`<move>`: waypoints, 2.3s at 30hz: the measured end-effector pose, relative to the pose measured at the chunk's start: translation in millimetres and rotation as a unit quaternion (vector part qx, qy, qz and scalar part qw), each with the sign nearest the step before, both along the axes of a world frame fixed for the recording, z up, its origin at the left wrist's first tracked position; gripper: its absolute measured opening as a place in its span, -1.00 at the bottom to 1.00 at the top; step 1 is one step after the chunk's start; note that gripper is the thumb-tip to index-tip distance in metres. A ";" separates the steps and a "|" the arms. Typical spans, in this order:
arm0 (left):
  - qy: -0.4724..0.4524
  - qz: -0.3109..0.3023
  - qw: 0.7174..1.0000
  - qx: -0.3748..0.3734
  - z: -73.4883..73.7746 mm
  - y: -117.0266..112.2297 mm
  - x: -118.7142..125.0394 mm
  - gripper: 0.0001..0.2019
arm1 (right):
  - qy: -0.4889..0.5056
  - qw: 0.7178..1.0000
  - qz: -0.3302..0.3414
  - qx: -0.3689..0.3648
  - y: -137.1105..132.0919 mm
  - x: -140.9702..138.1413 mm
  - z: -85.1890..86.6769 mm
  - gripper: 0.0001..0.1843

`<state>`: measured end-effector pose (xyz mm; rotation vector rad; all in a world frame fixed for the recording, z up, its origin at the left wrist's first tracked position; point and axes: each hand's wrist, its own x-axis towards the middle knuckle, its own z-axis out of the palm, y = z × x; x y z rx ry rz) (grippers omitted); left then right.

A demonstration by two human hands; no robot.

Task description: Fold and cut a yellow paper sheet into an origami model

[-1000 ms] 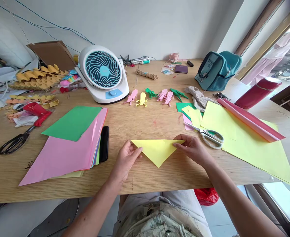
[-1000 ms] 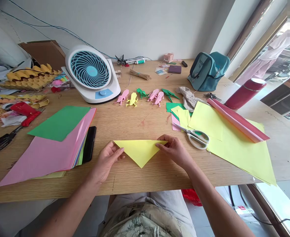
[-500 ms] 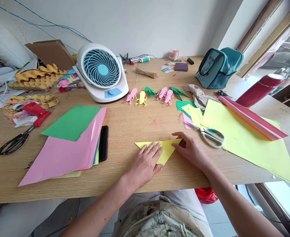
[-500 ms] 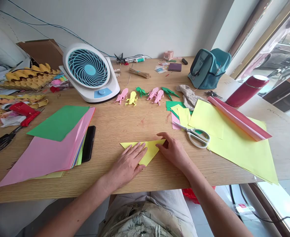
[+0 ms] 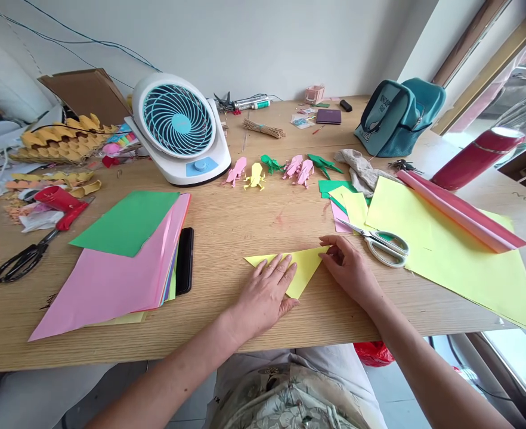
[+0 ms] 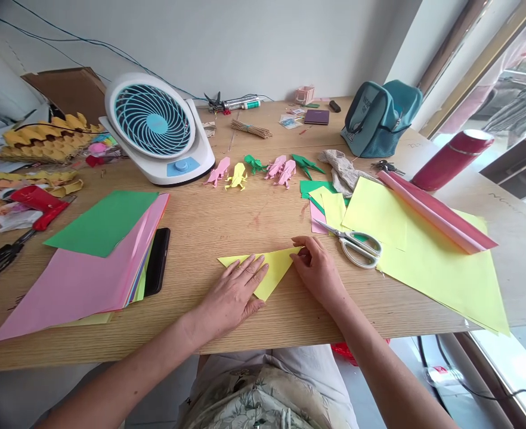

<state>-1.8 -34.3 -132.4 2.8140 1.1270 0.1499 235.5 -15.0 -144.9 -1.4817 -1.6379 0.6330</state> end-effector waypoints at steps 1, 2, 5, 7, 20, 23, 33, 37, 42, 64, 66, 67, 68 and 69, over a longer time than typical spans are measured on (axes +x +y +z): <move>0.000 0.000 1.000 0.000 0.6 1.8 1.9 -0.40 | 0.011 1.000 -0.005 0.002 1.0 1.2 -1.6 -0.70; -0.001 0.001 1.000 0.001 1.4 4.0 4.1 -0.40 | 0.022 1.000 -0.010 0.005 2.1 2.4 -3.4 -0.70; -0.010 0.003 1.000 0.013 4.1 13.1 11.8 -0.45 | 0.054 0.998 -0.025 0.008 5.5 5.6 -9.2 -0.67; -0.013 0.006 1.000 0.023 6.3 21.4 17.2 -0.55 | 0.069 0.997 -0.034 0.003 7.2 6.5 -11.7 -0.64; -0.166 0.064 0.984 -0.007 1.2 54.0 20.3 -0.67 | 0.179 0.983 -0.037 -0.025 10.8 8.3 -12.2 -0.61; -0.188 0.089 0.978 -0.008 -0.8 57.7 16.9 -0.66 | 0.221 0.975 -0.029 -0.025 10.0 6.7 -8.2 -0.65; -0.327 0.075 0.935 -0.111 -1.9 65.1 13.1 -0.83 | 0.256 0.967 0.001 -0.011 4.3 -2.5 4.1 -0.75; -0.379 0.073 0.913 -0.130 -3.9 66.9 12.5 -0.89 | 0.266 0.963 0.043 -0.032 3.7 -2.2 1.0 -0.68; -0.405 0.079 0.902 -0.124 -2.0 67.5 12.5 -0.94 | 0.276 0.951 0.118 -0.067 3.3 -8.7 -0.8 -0.61; -0.317 0.042 0.943 -0.089 -0.8 66.2 8.0 -0.73 | 0.140 0.989 0.021 -0.044 8.8 -10.9 -8.4 -0.75; -0.283 0.038 0.957 -0.039 1.7 63.3 7.1 -0.69 | 0.097 0.995 -0.002 -0.028 7.4 -12.1 -6.9 -0.77; -0.269 0.034 0.963 -0.015 2.8 61.6 6.5 -0.70 | 0.075 0.997 -0.014 -0.021 6.5 -12.7 -5.6 -0.78; -0.255 0.025 0.967 0.005 3.6 59.5 6.0 -0.72 | 0.054 0.998 -0.024 -0.016 5.4 -13.2 -4.1 -0.80; -0.242 0.011 0.970 0.020 4.1 57.2 5.6 -0.75 | 0.036 0.999 -0.034 -0.013 4.4 -13.5 -2.5 -0.82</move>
